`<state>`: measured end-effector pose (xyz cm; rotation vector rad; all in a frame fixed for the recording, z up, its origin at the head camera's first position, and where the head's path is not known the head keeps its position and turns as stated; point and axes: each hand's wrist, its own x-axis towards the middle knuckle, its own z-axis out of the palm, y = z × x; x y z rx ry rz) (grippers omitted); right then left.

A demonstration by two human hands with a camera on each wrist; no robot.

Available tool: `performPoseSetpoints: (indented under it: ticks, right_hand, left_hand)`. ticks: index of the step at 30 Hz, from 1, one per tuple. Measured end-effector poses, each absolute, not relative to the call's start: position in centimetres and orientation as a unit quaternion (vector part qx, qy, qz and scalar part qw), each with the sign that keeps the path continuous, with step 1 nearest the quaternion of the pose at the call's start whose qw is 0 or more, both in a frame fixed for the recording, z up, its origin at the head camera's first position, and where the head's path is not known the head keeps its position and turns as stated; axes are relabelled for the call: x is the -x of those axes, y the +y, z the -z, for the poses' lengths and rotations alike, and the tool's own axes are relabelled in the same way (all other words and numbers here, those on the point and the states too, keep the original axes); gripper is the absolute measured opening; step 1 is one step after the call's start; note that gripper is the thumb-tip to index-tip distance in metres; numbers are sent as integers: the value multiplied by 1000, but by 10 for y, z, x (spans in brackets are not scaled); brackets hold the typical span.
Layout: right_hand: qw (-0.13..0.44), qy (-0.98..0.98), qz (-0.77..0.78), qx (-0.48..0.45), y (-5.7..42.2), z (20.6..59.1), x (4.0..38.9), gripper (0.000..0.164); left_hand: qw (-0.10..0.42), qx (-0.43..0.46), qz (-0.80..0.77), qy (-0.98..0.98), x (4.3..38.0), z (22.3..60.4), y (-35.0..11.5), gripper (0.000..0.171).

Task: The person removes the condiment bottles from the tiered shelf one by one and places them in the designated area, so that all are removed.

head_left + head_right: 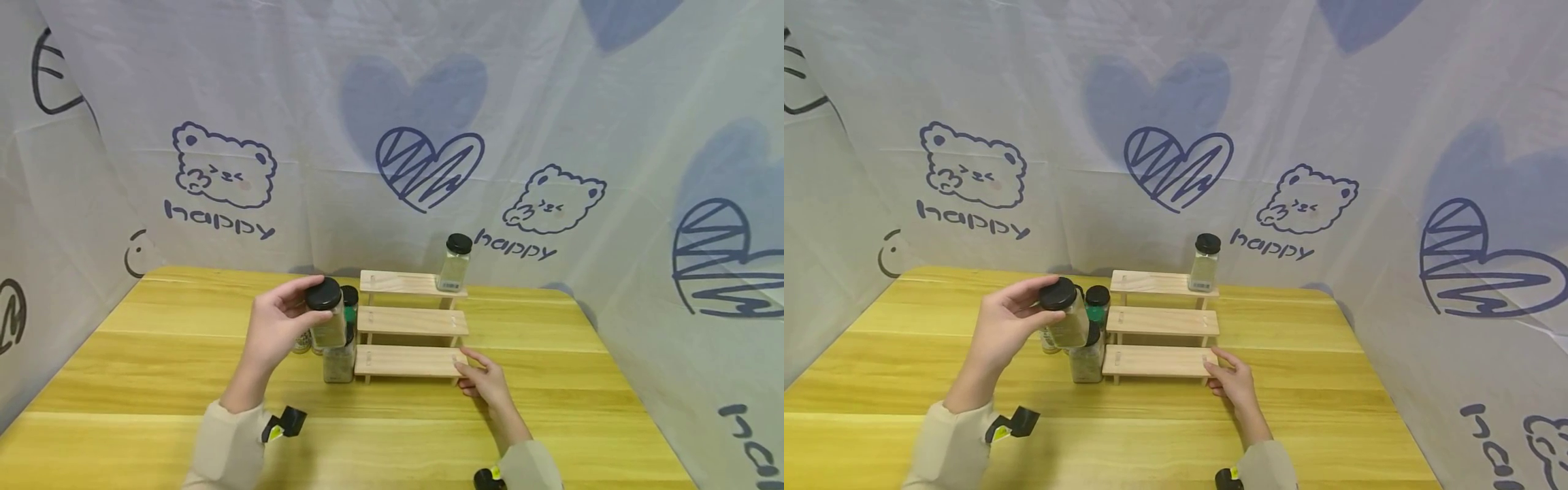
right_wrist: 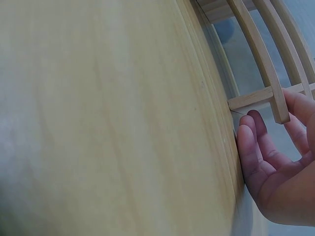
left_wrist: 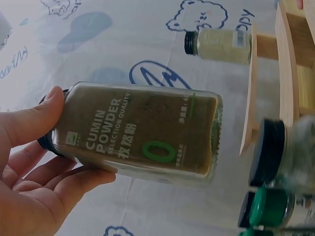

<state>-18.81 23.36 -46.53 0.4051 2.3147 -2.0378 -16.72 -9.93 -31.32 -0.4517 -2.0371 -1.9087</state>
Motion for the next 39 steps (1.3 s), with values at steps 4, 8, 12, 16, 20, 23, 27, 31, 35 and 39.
performPoseSetpoints:
  ticks: [4,8,12,16,20,23,27,31,35,39]
  right_hand:
    - [19,742,658,-127,235,466,188,44]
    - [26,738,663,-126,235,463,186,45]
    - [30,741,659,-124,232,451,181,43]
    - [26,745,656,-116,227,442,176,43]
    - [23,744,659,-109,227,442,175,43]
    - [25,745,657,-116,227,441,176,42]
    - [29,744,656,-124,230,447,180,42]
    - [27,741,659,-128,234,460,187,44]
    - [21,742,657,-132,235,465,189,45]
    - [17,746,653,-133,234,466,189,45]
  left_hand:
    - [165,142,656,-723,167,316,-108,44]
    - [162,119,648,-735,169,319,-114,44]
    - [146,97,651,-739,171,326,-118,43]
    - [133,88,653,-740,174,335,-121,44]
    - [126,88,655,-740,178,345,-124,44]
    - [117,87,658,-738,180,352,-126,45]
    - [104,83,665,-735,183,361,-126,46]
    - [96,76,669,-734,187,370,-126,46]
    - [91,66,673,-731,190,378,-127,47]
    - [90,56,670,-735,193,383,-127,47]
